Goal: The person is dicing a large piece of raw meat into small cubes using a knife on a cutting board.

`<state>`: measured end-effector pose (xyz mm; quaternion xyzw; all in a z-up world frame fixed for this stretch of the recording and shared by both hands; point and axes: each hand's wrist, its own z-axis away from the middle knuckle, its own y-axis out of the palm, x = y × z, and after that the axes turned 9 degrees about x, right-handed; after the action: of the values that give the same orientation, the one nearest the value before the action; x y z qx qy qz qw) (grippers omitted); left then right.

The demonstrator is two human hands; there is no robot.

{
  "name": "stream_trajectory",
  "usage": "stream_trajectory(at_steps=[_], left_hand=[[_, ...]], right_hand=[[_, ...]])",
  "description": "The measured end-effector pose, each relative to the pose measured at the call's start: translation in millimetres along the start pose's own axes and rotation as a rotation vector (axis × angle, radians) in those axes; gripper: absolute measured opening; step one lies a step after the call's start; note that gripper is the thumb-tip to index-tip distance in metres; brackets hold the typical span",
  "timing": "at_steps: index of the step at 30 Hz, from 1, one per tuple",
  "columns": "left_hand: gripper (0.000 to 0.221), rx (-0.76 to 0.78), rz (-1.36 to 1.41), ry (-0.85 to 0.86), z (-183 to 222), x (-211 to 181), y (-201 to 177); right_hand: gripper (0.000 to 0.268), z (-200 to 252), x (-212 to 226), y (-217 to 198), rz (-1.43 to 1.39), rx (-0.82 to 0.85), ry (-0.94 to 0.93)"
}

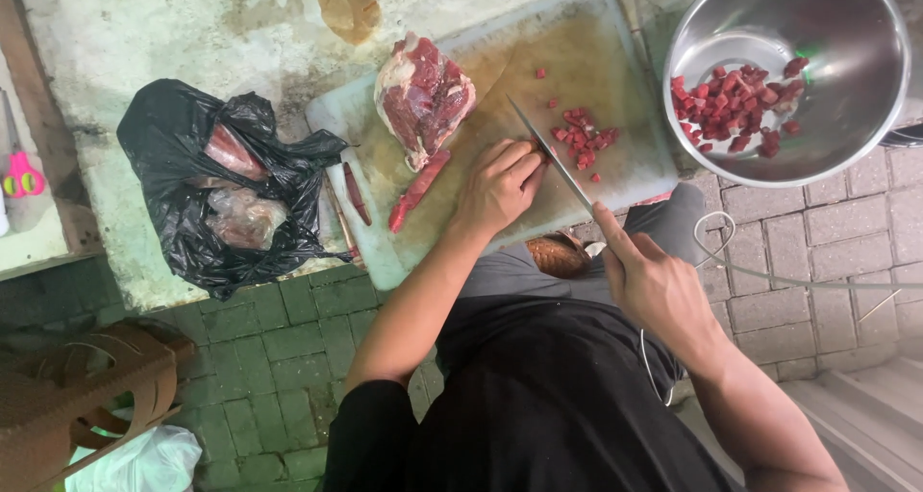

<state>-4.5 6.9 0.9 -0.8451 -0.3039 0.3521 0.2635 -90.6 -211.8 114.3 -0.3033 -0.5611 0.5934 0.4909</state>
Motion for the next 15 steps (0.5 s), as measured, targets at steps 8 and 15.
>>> stream_trajectory(at_steps=[8,15], left_hand=[[0.011,0.039,-0.003,0.023,-1,4,1],[0.017,0.066,0.089,0.011,-8,3,-4]], right_hand=[[0.054,-14,7,15,0.038,-0.075,-0.074],[0.057,-49,5,48,0.062,-0.155,-0.107]])
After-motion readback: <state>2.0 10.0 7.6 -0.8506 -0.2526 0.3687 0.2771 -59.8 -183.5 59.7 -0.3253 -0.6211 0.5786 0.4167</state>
